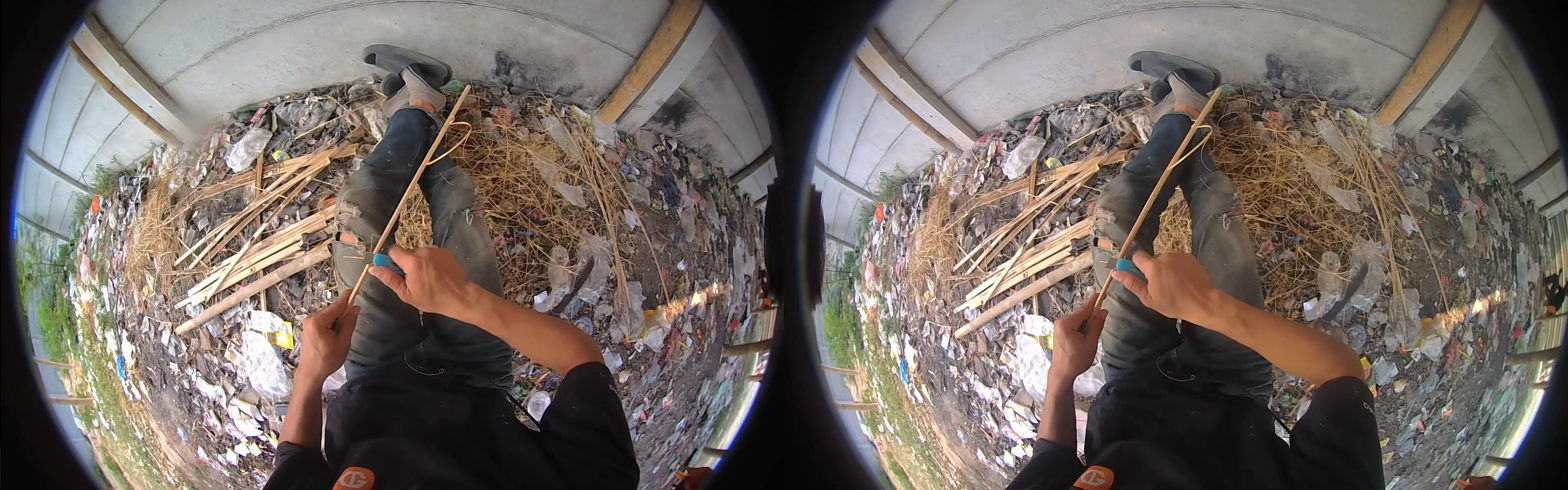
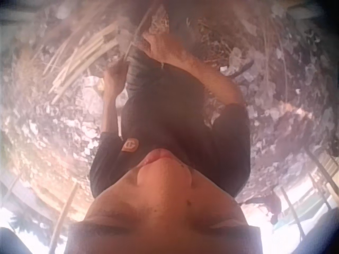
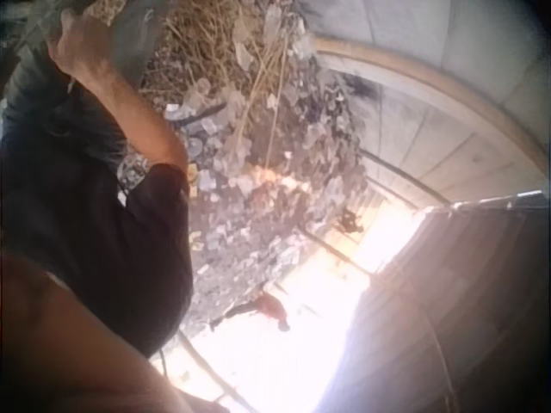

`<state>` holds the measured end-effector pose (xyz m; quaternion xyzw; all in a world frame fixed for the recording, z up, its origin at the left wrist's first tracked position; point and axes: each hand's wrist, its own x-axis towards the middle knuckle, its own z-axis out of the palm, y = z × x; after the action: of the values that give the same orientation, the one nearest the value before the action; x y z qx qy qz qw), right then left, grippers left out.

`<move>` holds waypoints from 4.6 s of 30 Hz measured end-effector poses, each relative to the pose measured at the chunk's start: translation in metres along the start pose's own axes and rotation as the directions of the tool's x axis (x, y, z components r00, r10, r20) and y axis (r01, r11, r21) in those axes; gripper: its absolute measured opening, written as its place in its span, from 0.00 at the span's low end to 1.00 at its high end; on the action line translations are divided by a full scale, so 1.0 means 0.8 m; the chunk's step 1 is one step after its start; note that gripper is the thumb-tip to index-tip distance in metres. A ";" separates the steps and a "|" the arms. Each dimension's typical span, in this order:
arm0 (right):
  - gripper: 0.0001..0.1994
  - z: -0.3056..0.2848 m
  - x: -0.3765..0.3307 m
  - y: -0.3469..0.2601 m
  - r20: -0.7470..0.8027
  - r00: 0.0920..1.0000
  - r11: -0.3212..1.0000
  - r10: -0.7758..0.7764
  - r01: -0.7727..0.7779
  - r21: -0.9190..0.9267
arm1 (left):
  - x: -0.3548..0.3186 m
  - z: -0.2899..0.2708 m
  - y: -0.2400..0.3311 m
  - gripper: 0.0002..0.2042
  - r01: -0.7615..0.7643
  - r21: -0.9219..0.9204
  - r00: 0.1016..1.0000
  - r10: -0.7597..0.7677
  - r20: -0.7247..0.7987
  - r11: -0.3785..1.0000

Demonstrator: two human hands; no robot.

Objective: The person sits on the ground and uses a small knife to shave thin strips from a long bamboo stick. They hold the stick with their left hand and scrape the blade along its length with their right hand, creating a pile of shavings.

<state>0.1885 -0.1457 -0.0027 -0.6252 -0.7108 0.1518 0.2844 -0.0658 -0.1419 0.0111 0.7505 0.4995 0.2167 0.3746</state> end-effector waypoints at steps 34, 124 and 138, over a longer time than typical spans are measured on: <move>0.24 0.000 0.008 -0.014 -0.051 0.994 0.995 0.092 -0.090 0.032 | 0.035 0.009 0.025 0.14 0.013 0.046 0.998 -0.016 0.067 0.999; 0.25 -0.058 0.004 0.008 0.010 0.999 0.962 0.050 -0.051 0.267 | 0.037 0.006 0.035 0.08 -0.098 0.060 0.995 0.098 -0.001 0.993; 0.26 -0.009 -0.009 -0.008 0.096 0.993 0.983 0.075 -0.090 0.161 | 0.026 0.013 0.021 0.09 -0.151 0.266 0.988 0.147 0.035 0.952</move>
<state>0.1879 -0.1550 0.0050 -0.6209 -0.6813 0.2497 0.2966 -0.0405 -0.1303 0.0166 0.8314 0.4631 0.1693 0.2561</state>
